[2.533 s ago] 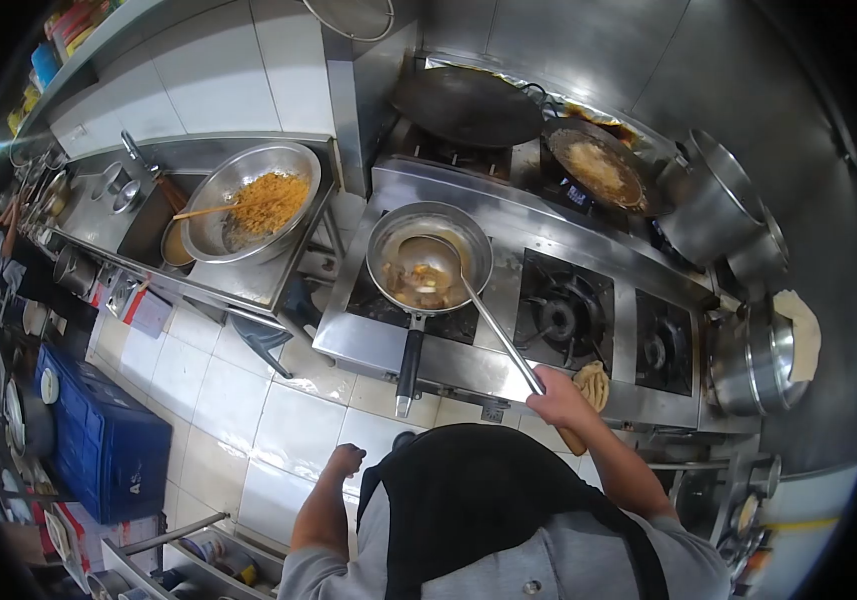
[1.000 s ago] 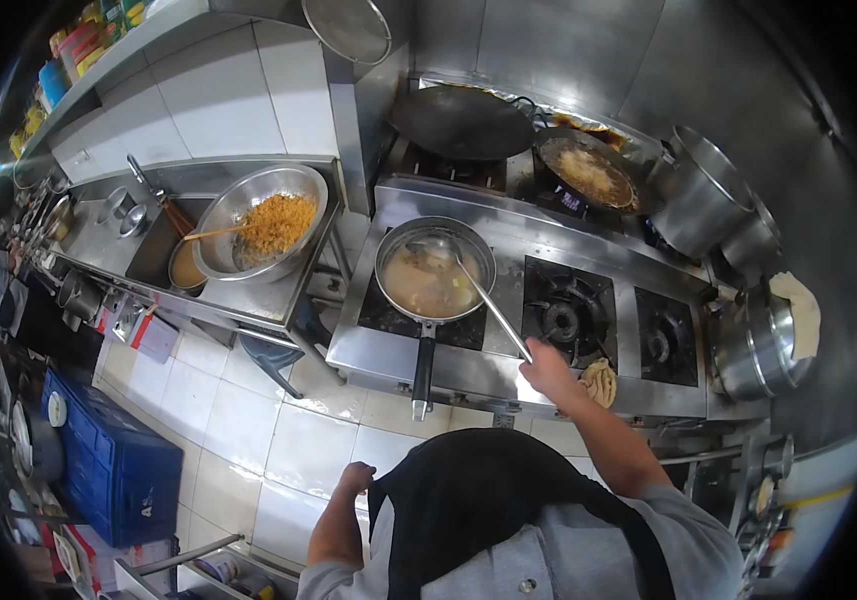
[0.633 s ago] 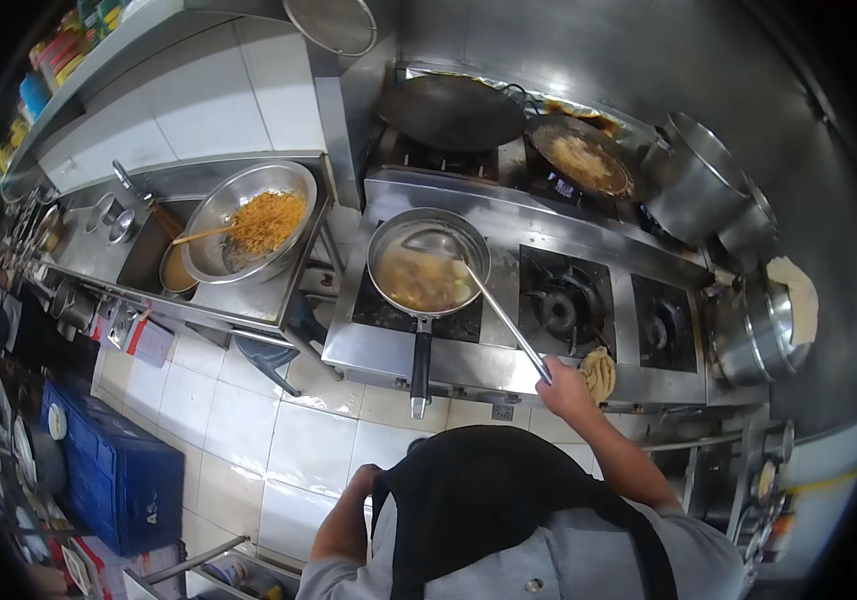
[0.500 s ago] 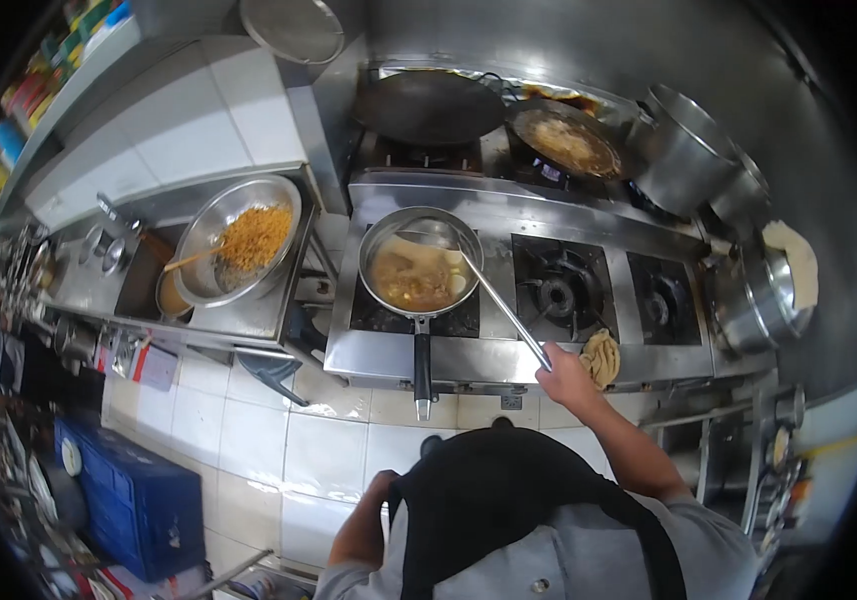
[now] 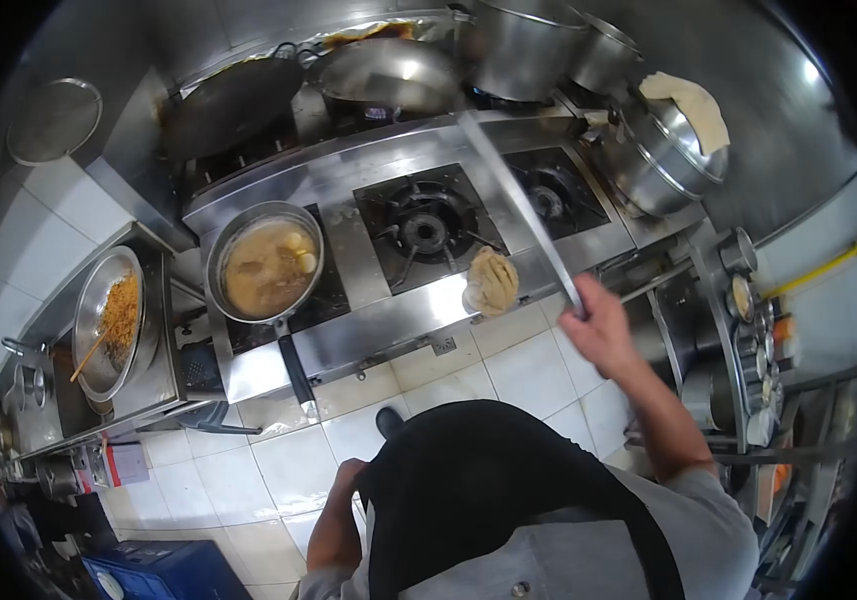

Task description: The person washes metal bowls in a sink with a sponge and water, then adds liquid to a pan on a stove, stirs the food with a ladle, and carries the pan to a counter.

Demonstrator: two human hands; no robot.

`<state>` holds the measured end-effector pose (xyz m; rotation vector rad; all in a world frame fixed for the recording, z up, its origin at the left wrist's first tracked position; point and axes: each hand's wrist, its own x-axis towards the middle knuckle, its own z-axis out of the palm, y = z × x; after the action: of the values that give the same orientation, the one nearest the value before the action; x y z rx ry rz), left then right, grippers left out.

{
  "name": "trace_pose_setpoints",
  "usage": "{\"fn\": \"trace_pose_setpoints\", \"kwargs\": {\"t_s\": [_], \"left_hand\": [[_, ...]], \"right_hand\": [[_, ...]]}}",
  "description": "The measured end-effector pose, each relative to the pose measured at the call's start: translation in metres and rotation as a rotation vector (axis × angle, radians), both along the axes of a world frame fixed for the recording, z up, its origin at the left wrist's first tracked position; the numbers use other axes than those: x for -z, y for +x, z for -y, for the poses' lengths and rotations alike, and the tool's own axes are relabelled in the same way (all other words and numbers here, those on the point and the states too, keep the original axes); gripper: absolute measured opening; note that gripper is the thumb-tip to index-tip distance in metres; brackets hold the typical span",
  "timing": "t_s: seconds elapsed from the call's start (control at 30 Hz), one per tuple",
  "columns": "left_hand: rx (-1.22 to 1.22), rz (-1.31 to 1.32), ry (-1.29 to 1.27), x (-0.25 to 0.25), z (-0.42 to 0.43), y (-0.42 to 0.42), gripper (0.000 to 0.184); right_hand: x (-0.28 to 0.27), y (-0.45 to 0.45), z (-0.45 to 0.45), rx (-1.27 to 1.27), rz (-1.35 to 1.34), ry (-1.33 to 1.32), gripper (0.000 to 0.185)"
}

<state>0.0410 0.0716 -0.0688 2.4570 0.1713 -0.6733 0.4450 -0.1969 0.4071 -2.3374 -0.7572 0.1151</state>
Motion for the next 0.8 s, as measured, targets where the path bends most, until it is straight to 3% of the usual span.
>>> {"fn": "trace_pose_setpoints", "kwargs": {"t_s": [0.1,0.17,0.23,0.27,0.33,0.4,0.47,0.5,0.53,0.57,0.6,0.63,0.67,0.8], "left_hand": [[0.242,-0.032,0.077,-0.010,0.009,0.022,0.022],[-0.084,-0.130,-0.135,-0.017,0.014,0.043,0.021],[0.183,-0.079,0.048,-0.043,0.038,0.078,0.021],[0.192,-0.085,0.058,-0.053,0.056,0.093,0.021],[-0.479,-0.131,-0.243,-0.067,0.088,0.122,0.020],[-0.321,-0.128,-0.210,-0.086,0.110,0.154,0.020],[-0.015,-0.066,-0.071,-0.086,0.126,0.175,0.023],[0.135,0.009,0.055,-0.075,0.131,0.182,0.026],[-0.009,-0.064,-0.023,-0.106,0.146,0.198,0.029],[-0.125,-0.165,0.003,-0.103,0.152,0.217,0.034],[-0.164,-0.017,-0.119,-0.119,0.161,0.223,0.036],[0.118,0.096,-0.013,-0.111,0.159,0.235,0.034],[-0.331,-0.038,-0.307,-0.084,0.166,0.241,0.032],[0.077,-0.137,-0.136,-0.049,0.170,0.294,0.038]], "right_hand": [[-0.022,0.013,0.049,0.149,-0.019,0.123,0.017],[-0.027,0.013,0.076,0.261,-0.027,0.158,0.019],[0.015,0.012,0.110,0.244,0.038,0.089,0.024],[0.039,0.006,0.125,0.242,0.041,0.052,0.026],[0.116,-0.004,0.160,0.210,-0.212,-0.132,0.027],[0.189,-0.003,0.196,0.062,-0.371,-0.355,0.022],[0.234,-0.007,0.214,0.035,-0.330,-0.247,0.025],[0.232,-0.006,0.210,0.098,-0.395,-0.240,0.023],[0.232,-0.007,0.215,0.066,-0.206,-0.089,0.021],[0.223,-0.004,0.220,0.077,-0.218,0.013,0.020],[0.200,0.005,0.225,0.064,-0.291,-0.015,0.020],[0.177,0.008,0.239,0.032,-0.374,-0.034,0.019],[0.166,0.009,0.258,0.061,-0.366,-0.008,0.019],[0.159,0.007,0.321,0.208,-0.354,0.162,0.021]]}}
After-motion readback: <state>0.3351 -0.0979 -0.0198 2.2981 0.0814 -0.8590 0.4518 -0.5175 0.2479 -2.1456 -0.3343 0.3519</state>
